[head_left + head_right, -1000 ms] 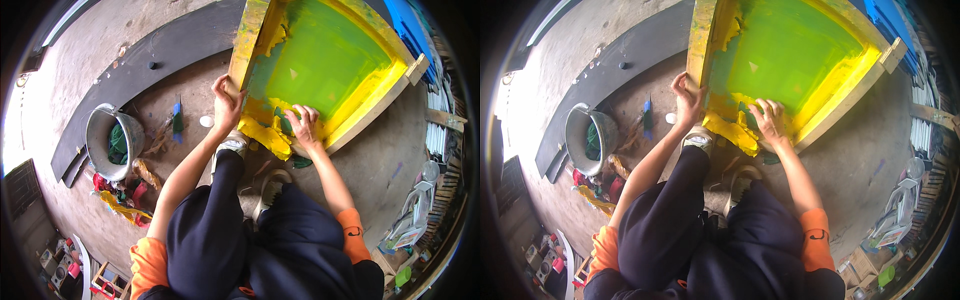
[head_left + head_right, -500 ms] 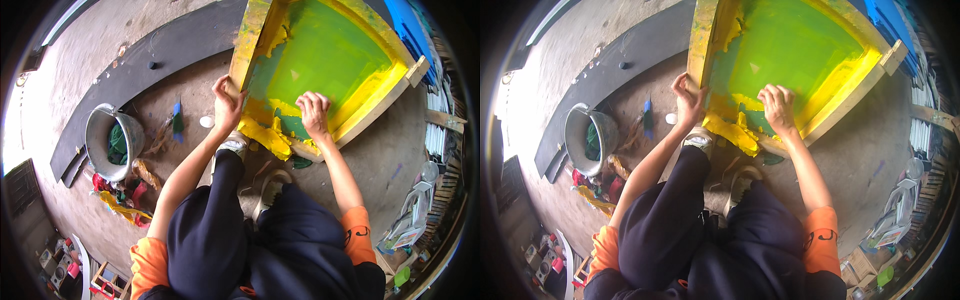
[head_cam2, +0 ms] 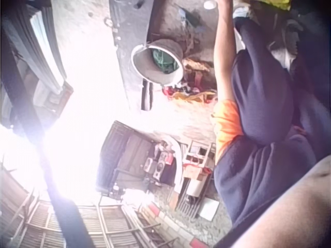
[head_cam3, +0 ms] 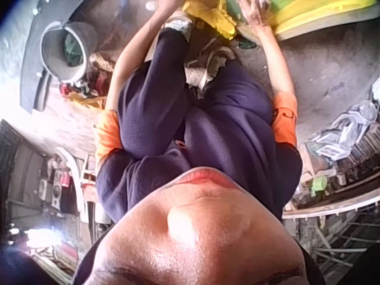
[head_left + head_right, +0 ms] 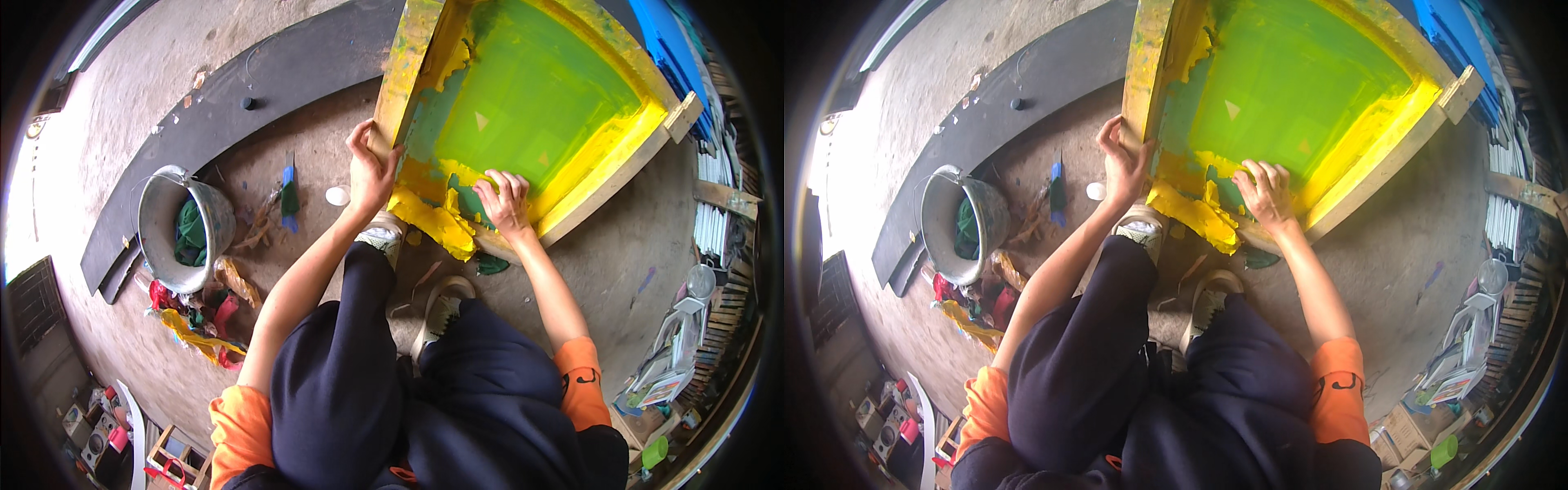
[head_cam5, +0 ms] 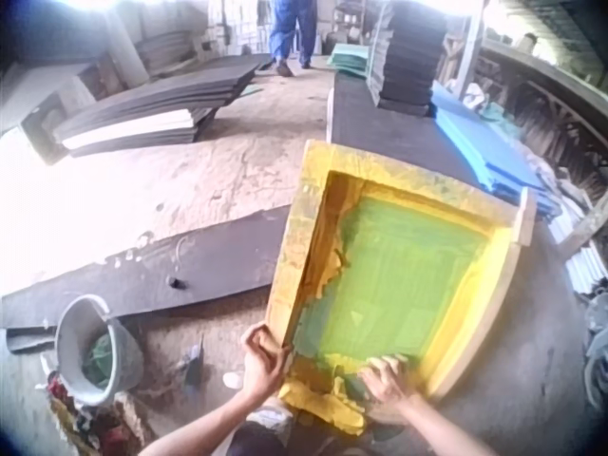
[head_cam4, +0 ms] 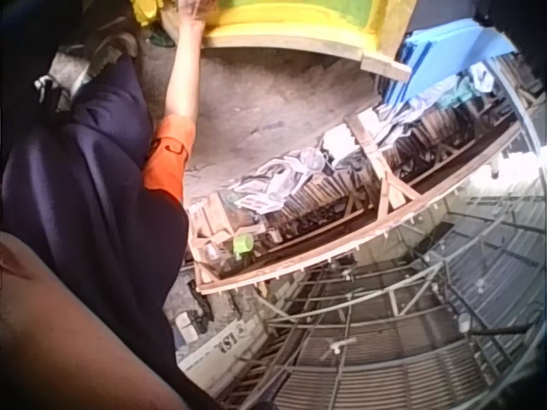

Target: The person scrapes yellow paint from the edges of a wooden frame using a small tool. They repeatedly remove chunks of paint and place them on the floor.

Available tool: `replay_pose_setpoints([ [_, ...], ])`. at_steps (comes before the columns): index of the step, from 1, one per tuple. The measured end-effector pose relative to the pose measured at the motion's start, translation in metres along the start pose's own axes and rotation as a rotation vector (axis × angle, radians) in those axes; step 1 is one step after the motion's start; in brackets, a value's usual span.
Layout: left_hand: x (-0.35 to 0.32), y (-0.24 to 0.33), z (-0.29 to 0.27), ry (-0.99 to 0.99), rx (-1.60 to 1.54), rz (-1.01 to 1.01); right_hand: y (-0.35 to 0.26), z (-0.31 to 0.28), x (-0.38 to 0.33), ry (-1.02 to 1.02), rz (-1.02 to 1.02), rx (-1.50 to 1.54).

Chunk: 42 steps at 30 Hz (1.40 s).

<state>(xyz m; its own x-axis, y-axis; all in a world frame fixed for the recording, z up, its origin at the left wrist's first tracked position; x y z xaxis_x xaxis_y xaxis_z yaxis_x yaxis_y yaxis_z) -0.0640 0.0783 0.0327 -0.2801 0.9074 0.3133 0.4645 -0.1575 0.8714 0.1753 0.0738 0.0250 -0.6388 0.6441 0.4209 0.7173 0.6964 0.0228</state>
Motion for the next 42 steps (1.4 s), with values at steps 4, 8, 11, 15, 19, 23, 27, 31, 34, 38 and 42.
replay_pose_setpoints([
  [4,0.000,-0.003,0.001,0.002,-0.008,-0.031,-0.001,0.004,0.000,0.029,-0.021,-0.035],
  [8,-0.001,-0.009,0.001,-0.005,-0.037,-0.057,0.006,-0.008,0.018,0.079,0.162,0.040],
  [11,-0.001,-0.004,0.001,0.008,-0.006,-0.013,0.005,-0.005,0.017,0.022,0.145,0.067],
  [15,0.000,-0.002,0.000,0.009,0.014,-0.007,-0.004,-0.003,0.007,-0.040,0.096,0.094],
  [19,-0.001,-0.005,0.000,0.006,-0.010,-0.037,-0.010,-0.002,0.007,-0.014,0.072,0.045],
  [23,-0.001,-0.003,0.001,0.004,-0.034,-0.031,-0.012,0.000,0.007,-0.013,0.053,0.010],
  [27,-0.001,-0.003,0.001,0.004,-0.022,-0.041,-0.013,0.007,0.004,-0.049,-0.033,-0.026],
  [31,0.000,-0.002,0.001,0.010,0.012,-0.019,0.008,-0.007,0.023,0.108,0.161,0.006],
  [34,-0.001,-0.005,-0.001,0.015,-0.003,-0.048,0.014,-0.030,0.057,0.120,0.316,0.097],
  [38,0.000,0.000,0.000,0.011,-0.003,-0.013,-0.004,-0.019,0.053,-0.002,0.169,0.151],
  [42,0.000,0.001,-0.001,0.007,-0.022,-0.007,-0.023,-0.009,0.045,-0.047,0.143,0.200],
])
Point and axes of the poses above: each hand's wrist, its own x-axis towards the middle knuckle, its own z-axis out of the palm, y = z × x, the point moved 6 cm from there along x, towards the middle knuckle, and after that the axes turned 1 degree about z, right-handed, at the moved point
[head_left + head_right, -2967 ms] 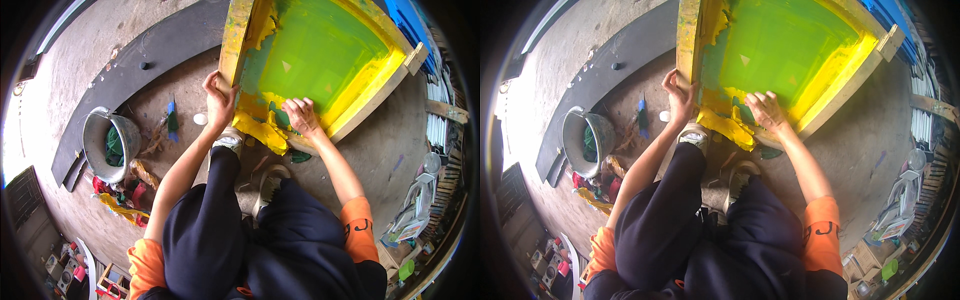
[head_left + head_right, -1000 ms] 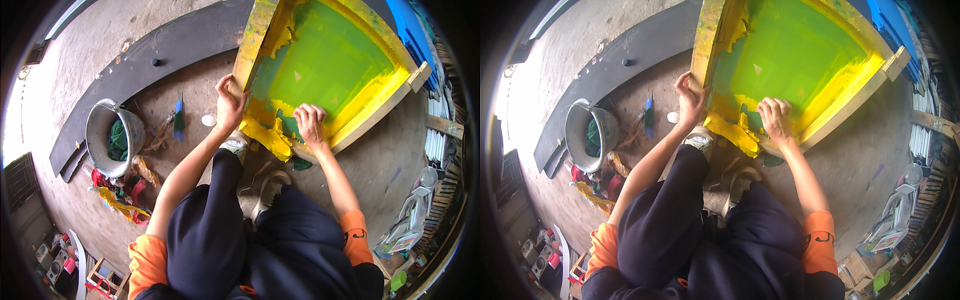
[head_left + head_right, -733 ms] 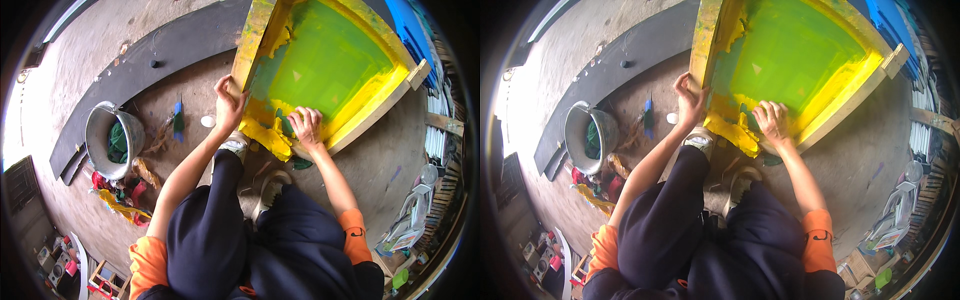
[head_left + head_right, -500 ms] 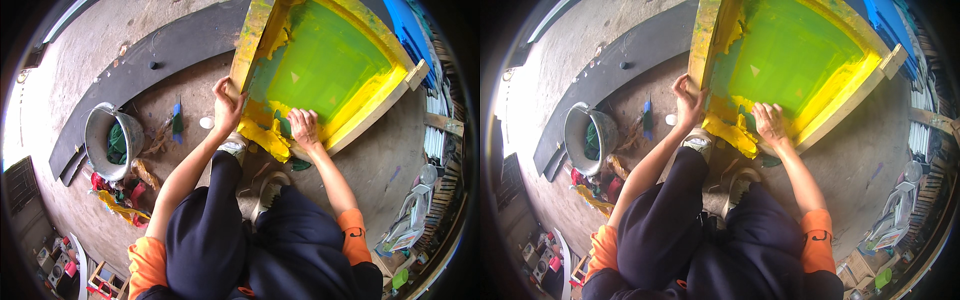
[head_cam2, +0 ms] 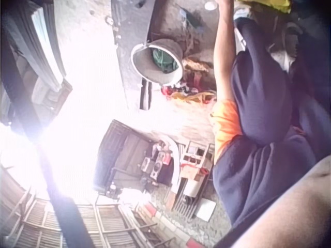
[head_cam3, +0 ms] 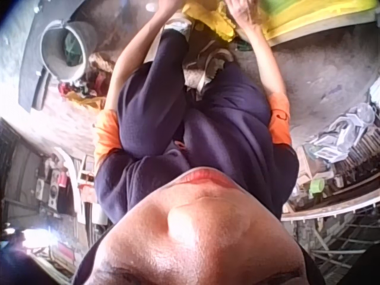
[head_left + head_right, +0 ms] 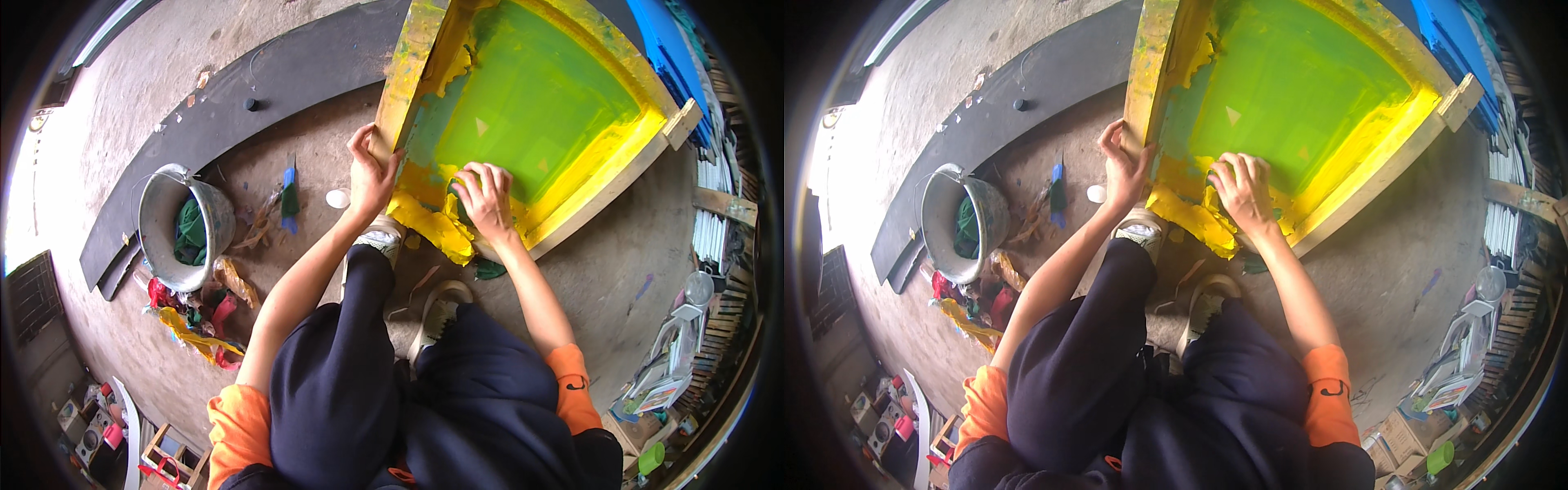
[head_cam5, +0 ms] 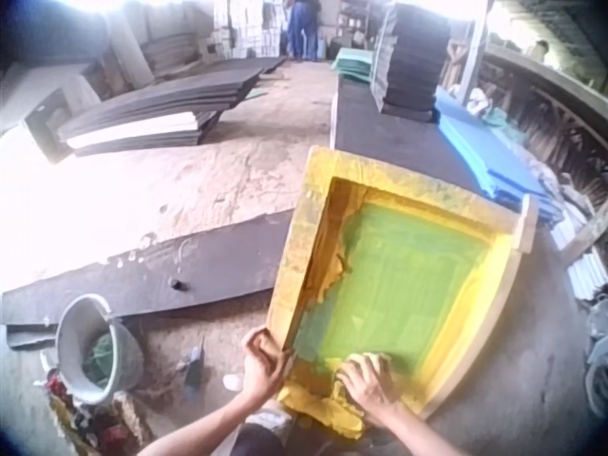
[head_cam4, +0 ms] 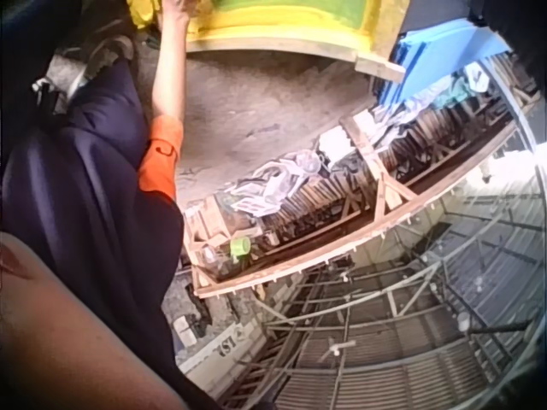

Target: The person scrapes yellow paint from the edges of a wooden frame using a small tool. They repeatedly remove chunks of paint and place them on the floor.

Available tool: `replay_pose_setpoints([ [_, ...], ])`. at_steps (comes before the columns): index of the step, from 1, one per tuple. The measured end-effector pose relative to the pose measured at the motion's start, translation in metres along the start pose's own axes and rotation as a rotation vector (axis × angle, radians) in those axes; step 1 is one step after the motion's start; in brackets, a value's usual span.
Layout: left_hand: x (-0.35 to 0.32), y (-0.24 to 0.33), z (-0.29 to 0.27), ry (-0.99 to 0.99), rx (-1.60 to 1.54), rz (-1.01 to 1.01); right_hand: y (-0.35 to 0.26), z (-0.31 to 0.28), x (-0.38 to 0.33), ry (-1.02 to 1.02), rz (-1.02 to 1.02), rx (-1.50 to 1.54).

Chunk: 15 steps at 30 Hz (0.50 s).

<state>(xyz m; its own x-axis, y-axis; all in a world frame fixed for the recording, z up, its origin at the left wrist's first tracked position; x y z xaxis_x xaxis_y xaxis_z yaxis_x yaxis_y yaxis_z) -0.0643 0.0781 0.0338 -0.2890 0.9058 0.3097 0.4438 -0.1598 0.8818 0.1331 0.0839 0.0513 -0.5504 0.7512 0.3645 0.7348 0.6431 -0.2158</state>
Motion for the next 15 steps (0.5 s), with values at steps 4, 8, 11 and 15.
replay_pose_setpoints([
  [4,-0.001,-0.001,-0.001,-0.005,0.029,-0.016,-0.001,0.013,-0.006,-0.018,-0.032,-0.083],
  [8,0.000,-0.002,0.000,-0.015,0.009,-0.023,0.001,0.017,-0.007,0.067,-0.073,-0.157],
  [11,0.000,-0.003,0.000,-0.013,0.007,-0.023,0.001,0.014,-0.009,0.152,-0.112,-0.203],
  [15,0.000,-0.003,-0.001,0.002,0.040,-0.010,0.005,0.007,-0.015,0.180,-0.019,-0.164],
])
Point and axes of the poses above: each hand's wrist, its own x-axis towards the middle knuckle, its own z-axis out of the palm, y = z × x, the point moved 6 cm from there along x, towards the middle knuckle, and after that the axes turned 1 degree about z, right-handed, at the moved point
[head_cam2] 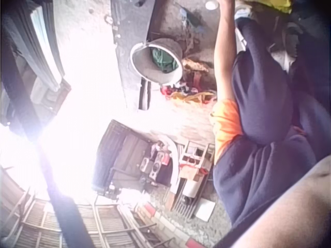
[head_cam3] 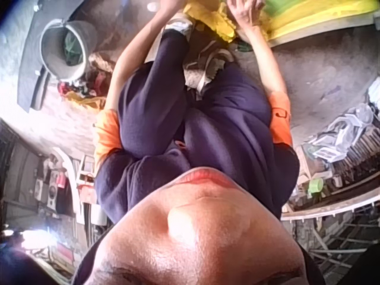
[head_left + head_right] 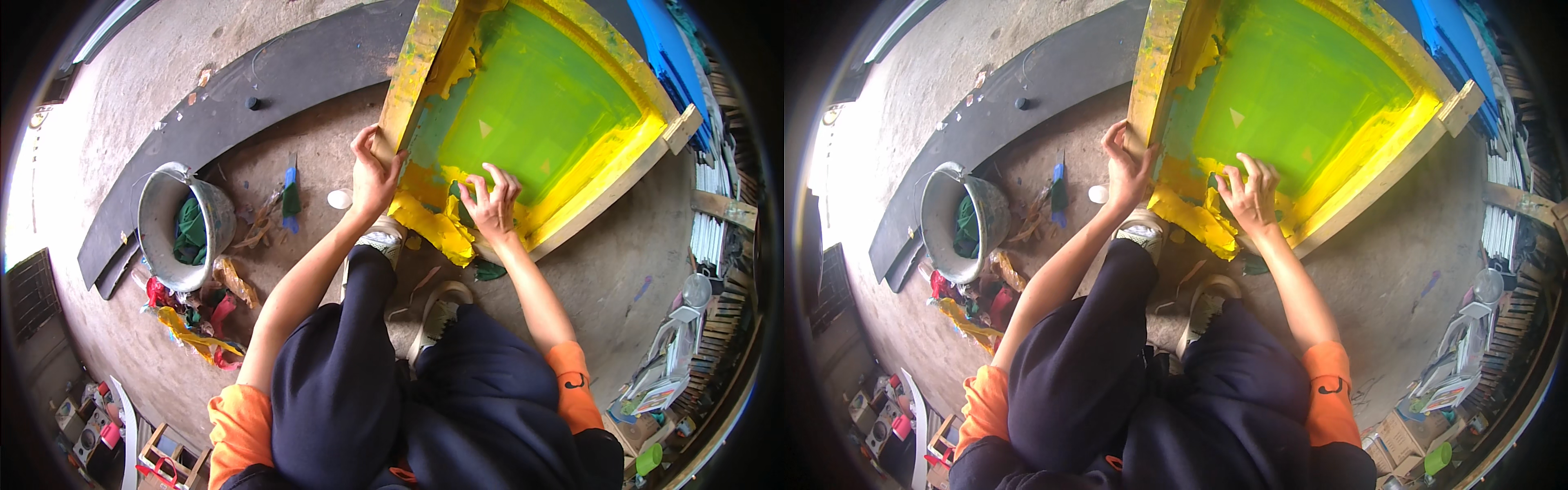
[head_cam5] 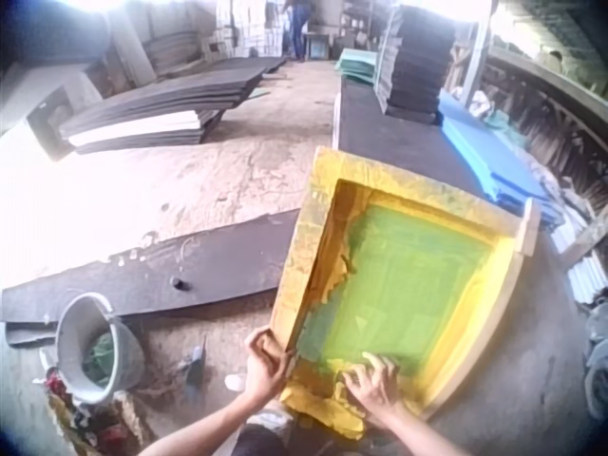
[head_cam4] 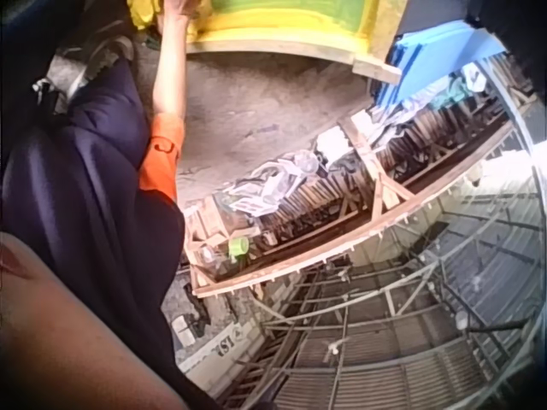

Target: The person scrapes yellow paint from the edges of a wooden frame using a small tool. They repeatedly remove chunks of paint and place them on the floor.

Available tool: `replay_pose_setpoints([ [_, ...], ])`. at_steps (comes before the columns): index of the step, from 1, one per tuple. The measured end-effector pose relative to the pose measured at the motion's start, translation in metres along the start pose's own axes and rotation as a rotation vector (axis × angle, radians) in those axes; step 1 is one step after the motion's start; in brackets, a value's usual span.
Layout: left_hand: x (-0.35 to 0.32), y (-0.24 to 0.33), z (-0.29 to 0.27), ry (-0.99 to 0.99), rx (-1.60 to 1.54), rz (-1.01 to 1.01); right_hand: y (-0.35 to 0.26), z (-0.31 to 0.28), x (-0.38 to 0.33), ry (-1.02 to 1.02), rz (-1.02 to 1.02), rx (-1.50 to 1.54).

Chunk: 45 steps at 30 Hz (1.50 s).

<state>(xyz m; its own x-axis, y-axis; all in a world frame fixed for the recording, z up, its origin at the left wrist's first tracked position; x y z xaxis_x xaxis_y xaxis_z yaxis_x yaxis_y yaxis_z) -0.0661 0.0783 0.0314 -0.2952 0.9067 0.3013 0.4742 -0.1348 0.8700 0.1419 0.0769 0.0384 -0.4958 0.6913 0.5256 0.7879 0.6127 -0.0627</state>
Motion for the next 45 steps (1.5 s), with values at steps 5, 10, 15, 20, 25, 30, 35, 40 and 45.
replay_pose_setpoints([
  [5,0.000,0.000,0.001,0.001,-0.010,-0.004,-0.001,0.002,-0.005,-0.022,0.050,-0.012],
  [10,0.000,0.000,0.000,0.012,0.000,0.011,-0.007,0.009,-0.005,-0.011,0.043,-0.058],
  [15,-0.002,0.001,0.002,-0.002,-0.009,0.003,-0.002,0.007,-0.009,0.003,0.025,-0.076],
  [20,-0.001,-0.002,0.001,0.006,0.008,-0.010,0.034,-0.019,0.002,0.057,0.376,-0.033],
  [25,0.001,0.001,0.003,0.025,-0.006,0.018,0.006,-0.002,-0.015,-0.111,0.112,0.153],
  [30,0.000,-0.003,0.004,-0.031,-0.060,-0.040,0.000,0.014,-0.002,-0.201,-0.152,0.094],
  [35,-0.002,-0.008,0.002,-0.013,-0.050,-0.036,-0.003,0.020,0.011,-0.323,-0.423,0.120],
  [40,-0.003,-0.008,0.003,0.017,-0.040,-0.008,-0.002,0.024,0.016,-0.284,-0.516,0.155],
  [45,-0.003,-0.014,0.003,0.023,-0.038,-0.002,-0.004,0.031,0.016,-0.154,-0.319,0.165],
])
Point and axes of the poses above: each hand's wrist, its own x-axis towards the middle knuckle, its own z-axis out of the palm, y = z × x, the point moved 6 cm from there along x, towards the middle knuckle, and after that the axes turned 1 degree about z, right-handed, at the moved point
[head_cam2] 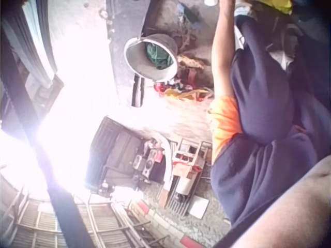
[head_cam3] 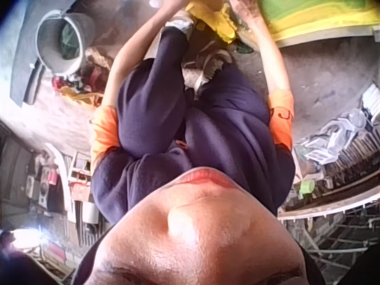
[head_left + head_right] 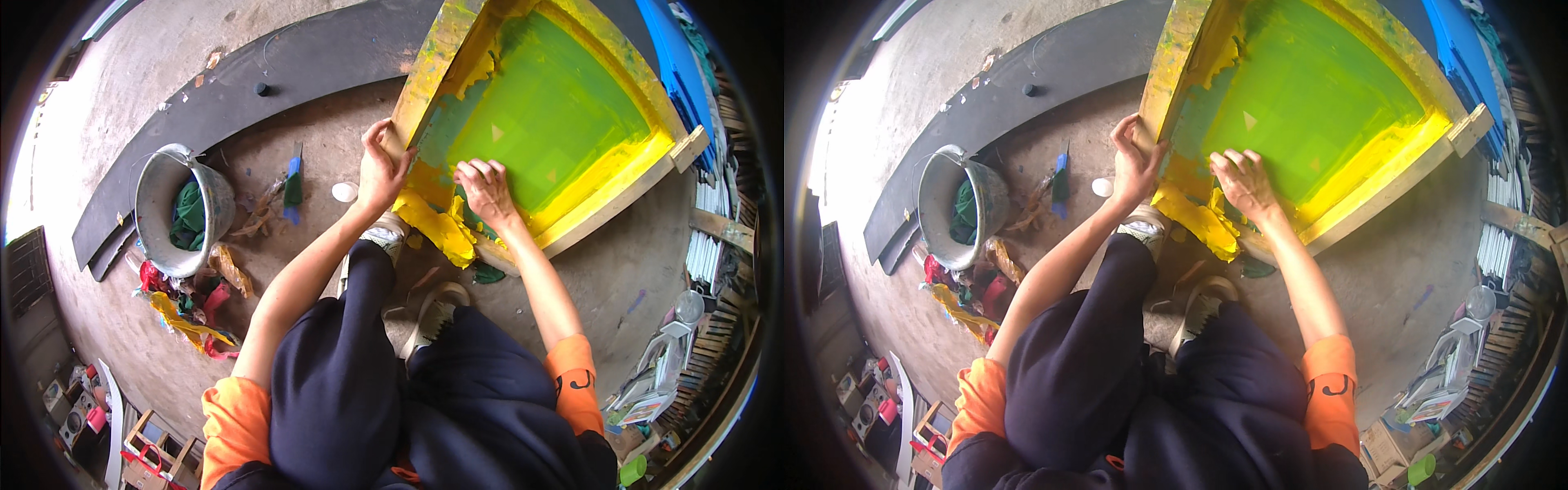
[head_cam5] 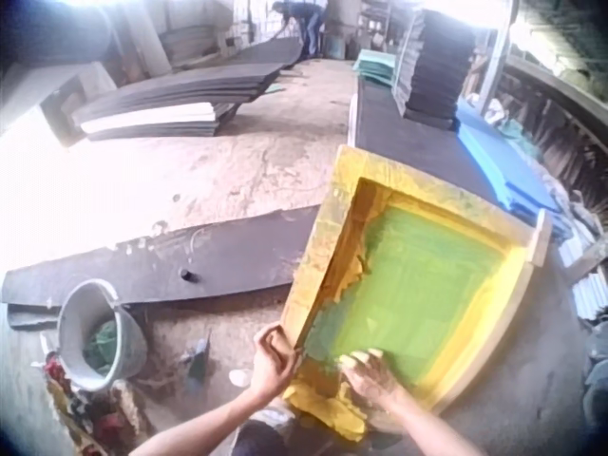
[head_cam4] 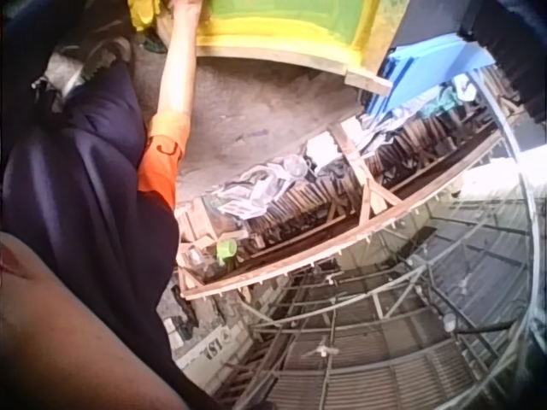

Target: The person scrapes yellow paint from the edges of a wooden frame using a small tool. They repeatedly remove chunks of paint and place them on the floor.

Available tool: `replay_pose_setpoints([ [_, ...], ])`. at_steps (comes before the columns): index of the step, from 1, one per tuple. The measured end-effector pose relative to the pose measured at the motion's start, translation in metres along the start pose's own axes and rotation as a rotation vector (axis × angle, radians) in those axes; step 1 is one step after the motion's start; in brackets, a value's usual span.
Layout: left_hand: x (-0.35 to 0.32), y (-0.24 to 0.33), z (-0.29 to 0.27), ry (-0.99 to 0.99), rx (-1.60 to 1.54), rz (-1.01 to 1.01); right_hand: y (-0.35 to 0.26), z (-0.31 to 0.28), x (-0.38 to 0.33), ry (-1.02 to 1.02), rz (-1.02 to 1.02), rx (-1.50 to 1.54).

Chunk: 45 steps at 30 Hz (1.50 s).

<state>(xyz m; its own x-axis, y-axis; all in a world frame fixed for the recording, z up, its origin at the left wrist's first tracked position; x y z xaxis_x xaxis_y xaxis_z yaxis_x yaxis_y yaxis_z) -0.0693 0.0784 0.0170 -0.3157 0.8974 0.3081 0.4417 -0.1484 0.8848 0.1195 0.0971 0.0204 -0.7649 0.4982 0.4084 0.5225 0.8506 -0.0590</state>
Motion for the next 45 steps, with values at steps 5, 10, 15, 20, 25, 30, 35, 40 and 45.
replay_pose_setpoints([
  [5,0.000,0.002,0.001,-0.063,-0.026,-0.054,0.009,-0.003,0.008,0.070,0.191,0.104],
  [10,0.003,0.007,-0.001,-0.094,-0.041,-0.079,0.024,-0.041,0.058,0.317,0.371,0.081],
  [15,0.002,0.008,0.002,-0.108,-0.075,-0.109,0.015,-0.043,0.030,0.112,0.258,0.129],
  [20,0.003,0.010,-0.001,-0.014,0.008,0.026,0.001,-0.024,-0.010,-0.028,0.223,0.021],
  [25,0.003,0.012,0.001,-0.039,-0.025,0.015,0.001,-0.013,-0.016,-0.008,0.139,-0.093],
  [30,0.003,0.012,0.000,-0.031,-0.016,0.001,0.009,-0.034,0.023,0.233,0.342,-0.085],
  [35,0.003,0.015,-0.003,-0.043,-0.002,0.018,0.025,-0.056,0.033,0.247,0.612,0.272],
  [40,0.005,0.007,-0.004,-0.094,-0.132,-0.154,-0.030,-0.024,-0.033,-0.075,0.828,0.152],
  [45,0.004,-0.004,-0.002,-0.077,-0.130,-0.243,-0.047,0.003,-0.041,-0.330,0.842,0.014],
])
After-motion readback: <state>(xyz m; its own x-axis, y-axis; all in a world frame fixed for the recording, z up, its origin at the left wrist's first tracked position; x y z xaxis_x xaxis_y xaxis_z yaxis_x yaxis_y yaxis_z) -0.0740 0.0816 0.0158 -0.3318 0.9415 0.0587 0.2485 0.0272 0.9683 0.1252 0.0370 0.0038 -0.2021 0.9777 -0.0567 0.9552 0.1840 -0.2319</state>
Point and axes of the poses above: each hand's wrist, its own x-axis towards the middle knuckle, its own z-axis out of the palm, y = z × x, the point moved 6 cm from there along x, towards the middle knuckle, and after that the axes turned 1 degree about z, right-handed, at the moved point
